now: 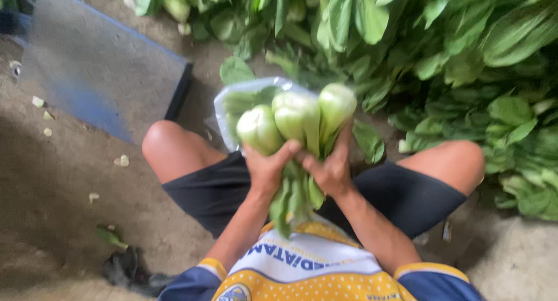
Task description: The person sits on the floor of a produce packing area and packs bok choy into clear plastic bags. They gather several heads of the leafy vegetable, arrange them in a bag, tie the bag closed, place filled bags aside, weigh a bag on a hanging scale, and open new plastic bags to continue packing.
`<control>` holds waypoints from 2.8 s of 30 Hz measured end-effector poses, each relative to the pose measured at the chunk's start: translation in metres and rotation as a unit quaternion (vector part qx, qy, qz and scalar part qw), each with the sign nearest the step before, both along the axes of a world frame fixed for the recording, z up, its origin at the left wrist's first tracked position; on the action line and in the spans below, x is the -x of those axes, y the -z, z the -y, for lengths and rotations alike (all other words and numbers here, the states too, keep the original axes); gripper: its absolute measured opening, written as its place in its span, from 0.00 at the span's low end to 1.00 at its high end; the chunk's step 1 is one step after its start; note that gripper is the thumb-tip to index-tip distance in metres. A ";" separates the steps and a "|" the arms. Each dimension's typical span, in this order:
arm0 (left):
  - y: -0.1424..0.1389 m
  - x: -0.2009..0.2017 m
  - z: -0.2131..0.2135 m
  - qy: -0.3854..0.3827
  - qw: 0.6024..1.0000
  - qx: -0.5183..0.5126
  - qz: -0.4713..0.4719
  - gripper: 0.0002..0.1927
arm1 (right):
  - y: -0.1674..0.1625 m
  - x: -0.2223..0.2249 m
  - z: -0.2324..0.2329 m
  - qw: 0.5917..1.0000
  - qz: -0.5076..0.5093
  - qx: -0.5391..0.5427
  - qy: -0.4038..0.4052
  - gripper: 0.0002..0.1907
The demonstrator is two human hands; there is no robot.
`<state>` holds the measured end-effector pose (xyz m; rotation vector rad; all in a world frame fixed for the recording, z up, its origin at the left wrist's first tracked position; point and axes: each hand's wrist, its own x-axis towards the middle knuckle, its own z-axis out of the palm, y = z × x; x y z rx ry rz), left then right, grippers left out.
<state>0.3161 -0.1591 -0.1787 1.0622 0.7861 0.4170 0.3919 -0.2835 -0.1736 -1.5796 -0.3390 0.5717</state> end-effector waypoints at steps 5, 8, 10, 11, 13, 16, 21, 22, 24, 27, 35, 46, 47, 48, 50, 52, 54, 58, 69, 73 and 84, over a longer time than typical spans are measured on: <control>0.008 0.025 0.017 0.061 0.997 0.021 -0.038 0.40 | 0.054 0.030 -0.002 1.000 -0.005 -0.005 0.017 0.49; 0.025 0.050 0.006 0.081 0.992 0.022 -0.099 0.37 | 0.072 0.057 0.000 0.995 -0.065 -0.029 -0.063 0.41; 0.038 0.062 -0.007 0.081 0.989 0.022 -0.123 0.36 | 0.078 0.063 0.005 0.988 -0.059 0.010 -0.141 0.39; 0.042 0.068 -0.015 0.077 0.990 0.041 -0.111 0.37 | 0.081 0.061 0.009 0.984 -0.061 -0.014 -0.164 0.39; 0.046 0.075 -0.033 0.078 0.990 0.086 -0.085 0.37 | 0.088 0.043 0.016 0.973 -0.068 -0.062 -0.211 0.39; 0.049 0.071 -0.067 0.121 0.985 0.100 -0.074 0.37 | 0.111 -0.014 0.032 0.990 0.088 0.085 -0.075 0.36; 0.081 0.026 -0.101 0.313 0.942 -0.051 -0.111 0.40 | 0.156 -0.073 0.044 0.962 -0.045 0.271 0.002 0.29; 0.092 0.013 -0.102 0.349 0.930 -0.059 -0.103 0.43 | 0.161 -0.076 0.045 0.958 -0.162 0.237 -0.001 0.21; 0.117 -0.013 -0.095 0.403 0.909 -0.081 -0.072 0.51 | 0.169 -0.074 0.047 0.969 -0.124 0.210 0.024 0.15; 0.153 -0.052 -0.076 0.472 0.859 -0.195 -0.030 0.61 | 0.176 -0.070 0.049 0.978 -0.057 0.196 0.046 0.09; 0.167 -0.084 -0.032 0.675 0.625 -0.272 -0.281 0.64 | 0.185 -0.078 0.056 0.964 -0.195 0.124 0.133 0.07; 0.144 -0.146 0.023 0.676 0.458 -0.497 -0.295 0.44 | 0.180 -0.111 0.068 0.985 -0.105 0.122 -0.058 0.08; 0.145 -0.146 0.025 0.664 0.462 -0.537 -0.240 0.46 | 0.180 -0.107 0.070 0.986 -0.070 0.140 -0.055 0.08; 0.148 -0.147 0.027 0.649 0.466 -0.572 -0.185 0.47 | 0.181 -0.104 0.072 0.985 -0.037 0.157 -0.055 0.07; 0.154 -0.154 0.026 0.687 0.441 -0.552 -0.170 0.48 | 0.184 -0.099 0.074 0.980 0.007 0.187 -0.065 0.07; 0.157 -0.166 0.020 0.767 0.388 -0.439 -0.262 0.47 | 0.187 -0.101 0.074 0.972 0.042 0.206 -0.104 0.08; 0.157 -0.171 0.014 0.756 0.420 -0.424 -0.269 0.51 | 0.189 -0.107 0.076 0.980 0.004 0.184 -0.073 0.08; 0.151 -0.163 0.015 0.669 0.508 -0.487 -0.240 0.55 | 0.186 -0.104 0.089 0.992 -0.086 0.045 0.086 0.23; 0.211 -0.135 0.056 0.542 0.594 -0.589 -0.081 0.28 | 0.184 -0.060 0.119 0.953 -0.162 0.177 0.184 0.07; 0.203 -0.118 0.049 0.476 0.624 -0.603 -0.143 0.29 | 0.165 -0.075 0.113 0.965 -0.146 0.168 0.139 0.06; 0.181 -0.012 -0.042 0.208 0.514 -0.766 -0.326 0.26 | 0.181 -0.043 -0.013 0.984 -0.124 0.056 -0.112 0.17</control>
